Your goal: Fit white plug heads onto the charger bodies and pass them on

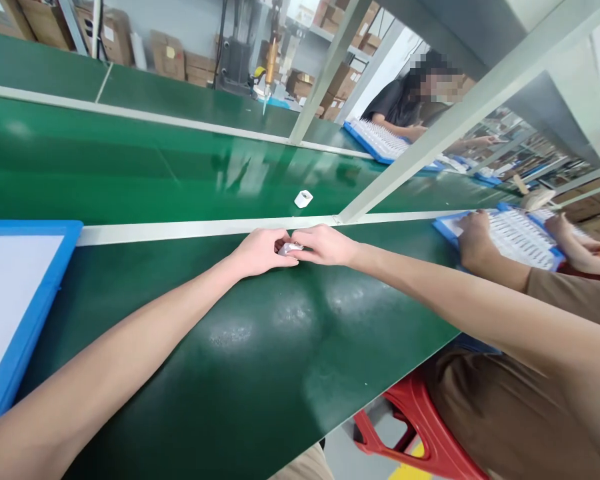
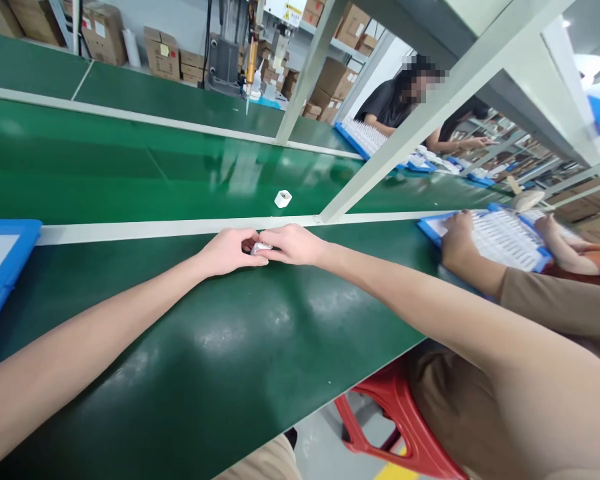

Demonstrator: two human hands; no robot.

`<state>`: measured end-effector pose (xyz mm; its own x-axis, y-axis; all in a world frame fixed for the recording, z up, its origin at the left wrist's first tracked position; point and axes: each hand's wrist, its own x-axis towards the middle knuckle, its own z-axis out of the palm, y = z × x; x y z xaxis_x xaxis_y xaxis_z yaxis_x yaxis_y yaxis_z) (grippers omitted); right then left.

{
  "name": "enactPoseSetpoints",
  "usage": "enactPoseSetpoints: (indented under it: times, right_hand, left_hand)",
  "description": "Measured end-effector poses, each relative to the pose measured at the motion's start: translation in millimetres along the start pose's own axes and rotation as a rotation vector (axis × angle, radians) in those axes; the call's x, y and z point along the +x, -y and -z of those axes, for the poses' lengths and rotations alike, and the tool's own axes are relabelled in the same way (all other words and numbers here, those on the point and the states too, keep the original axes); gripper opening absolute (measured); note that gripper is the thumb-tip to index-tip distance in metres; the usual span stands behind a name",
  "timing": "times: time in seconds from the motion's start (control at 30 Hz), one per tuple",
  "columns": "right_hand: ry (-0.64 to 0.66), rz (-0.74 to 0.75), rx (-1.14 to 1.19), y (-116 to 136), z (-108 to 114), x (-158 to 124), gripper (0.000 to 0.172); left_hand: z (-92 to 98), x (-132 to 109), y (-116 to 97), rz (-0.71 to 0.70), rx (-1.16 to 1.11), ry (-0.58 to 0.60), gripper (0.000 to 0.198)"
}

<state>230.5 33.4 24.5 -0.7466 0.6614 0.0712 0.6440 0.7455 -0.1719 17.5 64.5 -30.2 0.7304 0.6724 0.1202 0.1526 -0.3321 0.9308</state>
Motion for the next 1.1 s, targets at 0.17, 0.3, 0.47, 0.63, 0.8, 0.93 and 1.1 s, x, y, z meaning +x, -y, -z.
enactPoseSetpoints:
  times: [0.17,0.3,0.47,0.63,0.8,0.93,1.1]
  right_hand:
    - [-0.008,-0.039,0.045,0.7,-5.9,-1.8,0.051]
    - [0.006,-0.110,0.059,-7.6,-3.4,-7.8,0.053]
    - [-0.325,-0.471,-0.132,-58.4,13.8,-13.0,0.053]
    - [-0.635,-0.747,-0.215,-118.5,15.8,9.4,0.030]
    - [-0.718,-0.770,-0.037,-130.1,4.1,21.5,0.023]
    - [-0.706,-0.759,0.132,-93.7,-18.0,-0.1,0.017]
    - [-0.440,-0.450,0.196,-3.0,-40.8,-38.4,0.030]
  left_hand:
    - [1.3,1.4,-0.3,0.003,-0.003,0.023,0.033]
    - [1.3,2.4,-1.5,-0.022,-0.027,0.030,0.033]
    - [-2.4,6.8,-4.5,-0.083,-0.036,0.018,0.035]
    - [-5.5,15.8,-7.1,-0.126,0.029,-0.001,0.039]
    - [-1.2,29.0,-0.7,-0.122,0.066,0.037,0.046]
    - [5.3,31.3,4.4,-0.030,-0.062,-0.038,0.051]
    - [6.1,24.2,0.2,0.045,-0.341,-0.379,0.047]
